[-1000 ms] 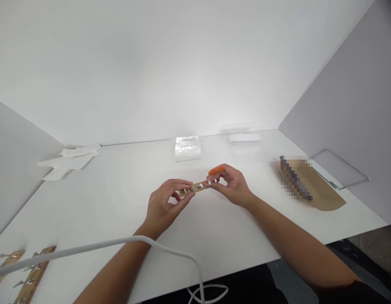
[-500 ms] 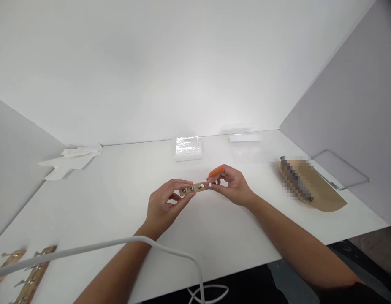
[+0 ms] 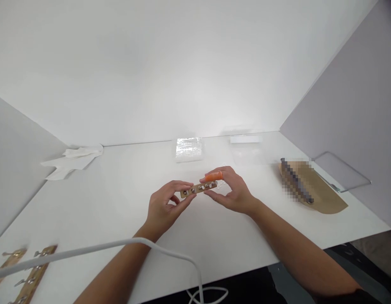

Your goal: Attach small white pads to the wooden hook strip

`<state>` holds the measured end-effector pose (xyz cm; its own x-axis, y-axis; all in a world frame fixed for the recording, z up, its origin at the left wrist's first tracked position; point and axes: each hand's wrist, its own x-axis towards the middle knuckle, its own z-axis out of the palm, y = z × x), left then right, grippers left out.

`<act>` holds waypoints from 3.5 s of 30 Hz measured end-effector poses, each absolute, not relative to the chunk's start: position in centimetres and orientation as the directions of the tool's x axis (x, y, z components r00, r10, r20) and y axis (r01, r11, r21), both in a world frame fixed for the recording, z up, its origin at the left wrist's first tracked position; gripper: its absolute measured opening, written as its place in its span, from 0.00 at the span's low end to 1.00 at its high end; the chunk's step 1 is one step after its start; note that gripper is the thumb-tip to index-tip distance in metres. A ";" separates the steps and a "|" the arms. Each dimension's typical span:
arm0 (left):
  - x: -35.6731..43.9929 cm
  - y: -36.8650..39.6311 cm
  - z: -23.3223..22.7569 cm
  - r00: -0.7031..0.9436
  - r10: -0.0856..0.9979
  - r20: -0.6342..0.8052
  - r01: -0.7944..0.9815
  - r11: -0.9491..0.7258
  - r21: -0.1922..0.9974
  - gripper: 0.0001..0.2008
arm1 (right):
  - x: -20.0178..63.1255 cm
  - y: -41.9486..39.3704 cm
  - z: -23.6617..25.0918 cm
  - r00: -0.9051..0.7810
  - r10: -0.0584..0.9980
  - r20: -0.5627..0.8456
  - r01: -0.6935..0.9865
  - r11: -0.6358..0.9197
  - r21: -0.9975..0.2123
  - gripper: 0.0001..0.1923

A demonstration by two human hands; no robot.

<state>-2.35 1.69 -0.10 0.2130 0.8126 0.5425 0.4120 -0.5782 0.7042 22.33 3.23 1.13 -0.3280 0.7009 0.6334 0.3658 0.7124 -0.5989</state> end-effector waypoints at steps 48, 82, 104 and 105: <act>-1.8 1.6 -0.1 0.239 0.759 0.606 0.475 -0.635 0.609 0.05 | 21.7 3.5 -1.0 -0.316 0.754 0.576 0.308 0.655 -0.690 0.07; -2.5 1.5 0.5 0.130 0.862 0.491 0.444 -0.493 0.748 0.06 | 24.1 4.6 0.4 -0.250 0.806 0.536 0.278 0.590 -0.758 0.09; -2.3 1.5 0.7 0.040 0.901 0.433 0.386 -0.414 0.825 0.07 | 23.9 4.8 0.4 -0.255 0.844 0.472 0.291 0.533 -0.795 0.18; -2.3 1.4 0.7 0.019 0.911 0.411 0.360 -0.390 0.847 0.08 | 23.9 4.8 0.4 -0.274 0.852 0.447 0.280 0.515 -0.810 0.20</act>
<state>-2.31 1.43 0.68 0.0189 0.9112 0.4114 0.3602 -0.3901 0.8474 23.87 4.84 0.43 -0.2739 0.8517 0.4467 0.2797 0.5149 -0.8103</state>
